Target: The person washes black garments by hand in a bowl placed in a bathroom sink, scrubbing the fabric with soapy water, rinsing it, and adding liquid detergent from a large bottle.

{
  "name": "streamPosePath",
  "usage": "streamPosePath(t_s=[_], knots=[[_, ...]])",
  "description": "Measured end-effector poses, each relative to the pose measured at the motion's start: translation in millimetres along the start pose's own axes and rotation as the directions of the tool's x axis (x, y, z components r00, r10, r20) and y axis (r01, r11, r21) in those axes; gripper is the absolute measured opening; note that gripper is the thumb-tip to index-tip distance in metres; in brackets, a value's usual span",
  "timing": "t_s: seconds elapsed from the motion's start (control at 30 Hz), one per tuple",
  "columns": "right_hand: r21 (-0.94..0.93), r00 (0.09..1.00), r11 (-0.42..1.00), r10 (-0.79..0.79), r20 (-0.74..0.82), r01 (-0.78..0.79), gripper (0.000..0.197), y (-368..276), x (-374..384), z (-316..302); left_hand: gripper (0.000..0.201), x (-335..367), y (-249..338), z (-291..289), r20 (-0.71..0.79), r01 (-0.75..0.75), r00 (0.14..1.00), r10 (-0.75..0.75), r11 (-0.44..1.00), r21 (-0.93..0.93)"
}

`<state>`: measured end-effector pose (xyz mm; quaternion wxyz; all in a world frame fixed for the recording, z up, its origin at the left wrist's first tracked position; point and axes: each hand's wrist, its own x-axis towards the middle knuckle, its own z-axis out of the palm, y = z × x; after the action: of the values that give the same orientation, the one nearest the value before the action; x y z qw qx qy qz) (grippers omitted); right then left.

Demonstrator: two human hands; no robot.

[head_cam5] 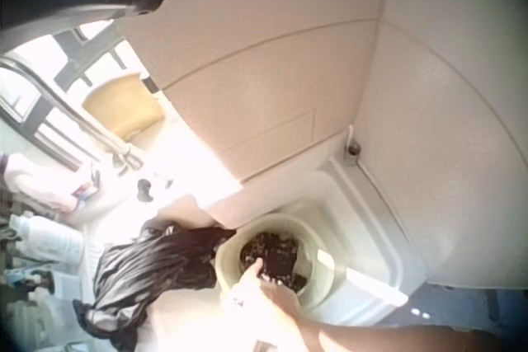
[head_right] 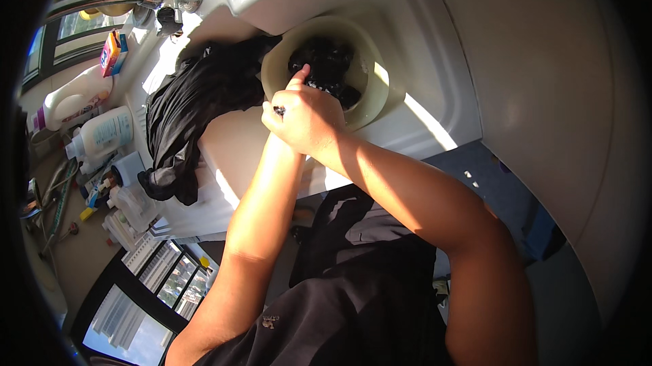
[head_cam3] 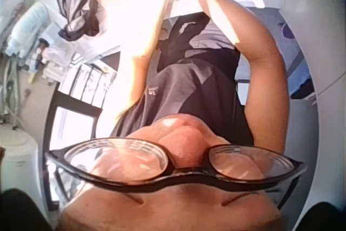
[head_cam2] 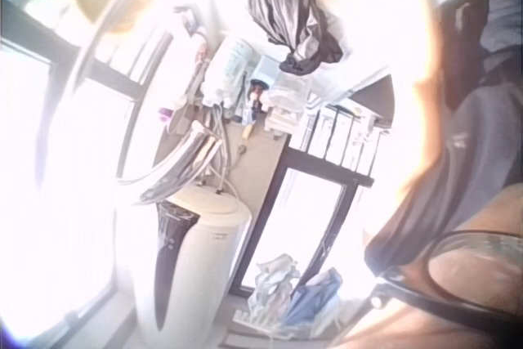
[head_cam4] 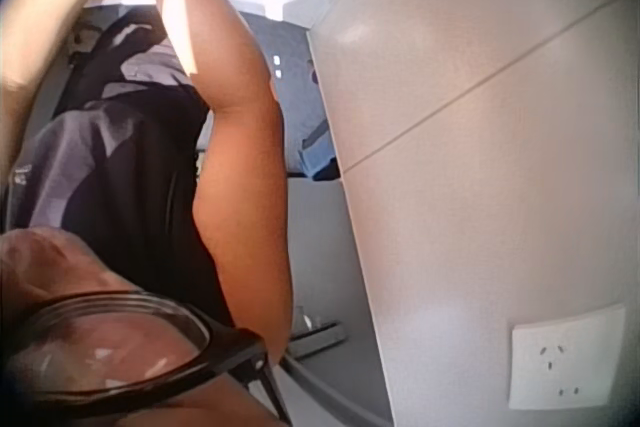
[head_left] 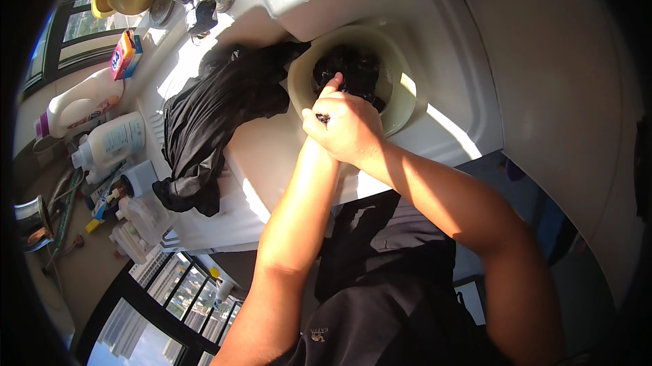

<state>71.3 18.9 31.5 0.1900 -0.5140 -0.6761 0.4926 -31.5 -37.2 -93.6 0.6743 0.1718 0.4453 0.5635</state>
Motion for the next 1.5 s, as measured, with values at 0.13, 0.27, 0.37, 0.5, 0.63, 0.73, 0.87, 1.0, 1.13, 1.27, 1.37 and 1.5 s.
streamPosePath(t_s=[0.13,0.27,0.37,0.5,0.63,0.73,0.87,1.0,1.13,1.27,1.37,1.5], knots=[[-0.038,0.908,0.993,0.089,-0.410,-0.115,0.029,67,57,-1,0.030,19,18,61,-0.342,0.220,0.804,-0.486,0.778,-0.588],[-0.023,0.876,0.975,0.188,-0.444,-0.221,0.031,84,65,-2,0.032,24,28,72,-0.388,0.258,0.794,-0.468,0.838,-0.481],[0.152,0.948,0.955,0.278,-0.156,-0.255,0.034,57,36,-1,0.032,27,30,37,-0.123,0.344,0.870,-0.478,0.767,-0.542],[0.097,0.994,0.995,0.025,-0.104,-0.015,0.026,23,12,5,0.032,15,5,29,-0.125,0.019,0.991,-0.053,0.965,-0.261],[0.087,0.879,0.971,0.237,-0.414,-0.220,0.031,68,60,-8,0.032,22,32,70,-0.279,0.310,0.826,-0.489,0.808,-0.501],[0.297,0.801,0.845,0.523,-0.292,-0.444,0.032,88,68,-6,0.033,10,52,83,-0.458,0.124,0.851,-0.257,0.946,-0.300],[0.273,0.891,0.858,0.455,-0.012,-0.434,0.039,215,61,19,0.039,6,62,96,-0.277,-0.033,0.961,-0.018,0.984,-0.177],[0.730,0.803,0.451,0.553,0.223,-0.513,0.050,94,62,-28,0.055,-16,86,77,-0.152,-0.082,0.984,0.093,0.994,0.078],[0.867,0.880,0.293,0.384,0.278,-0.402,0.048,67,75,-57,0.060,-7,73,80,-0.193,0.109,0.980,-0.039,0.923,0.369],[0.610,0.852,0.734,0.493,-0.175,-0.298,0.038,52,63,-73,0.051,-5,57,85,-0.615,0.151,0.746,-0.253,0.965,-0.214],[0.760,0.903,0.645,0.367,-0.223,-0.074,0.025,32,41,-73,0.042,-6,41,63,-0.692,0.113,0.649,-0.316,0.940,-0.323],[0.973,0.942,0.223,0.336,-0.022,-0.057,0.032,2,15,-90,0.052,-15,44,92,-0.741,0.081,0.458,-0.491,0.853,-0.515]])
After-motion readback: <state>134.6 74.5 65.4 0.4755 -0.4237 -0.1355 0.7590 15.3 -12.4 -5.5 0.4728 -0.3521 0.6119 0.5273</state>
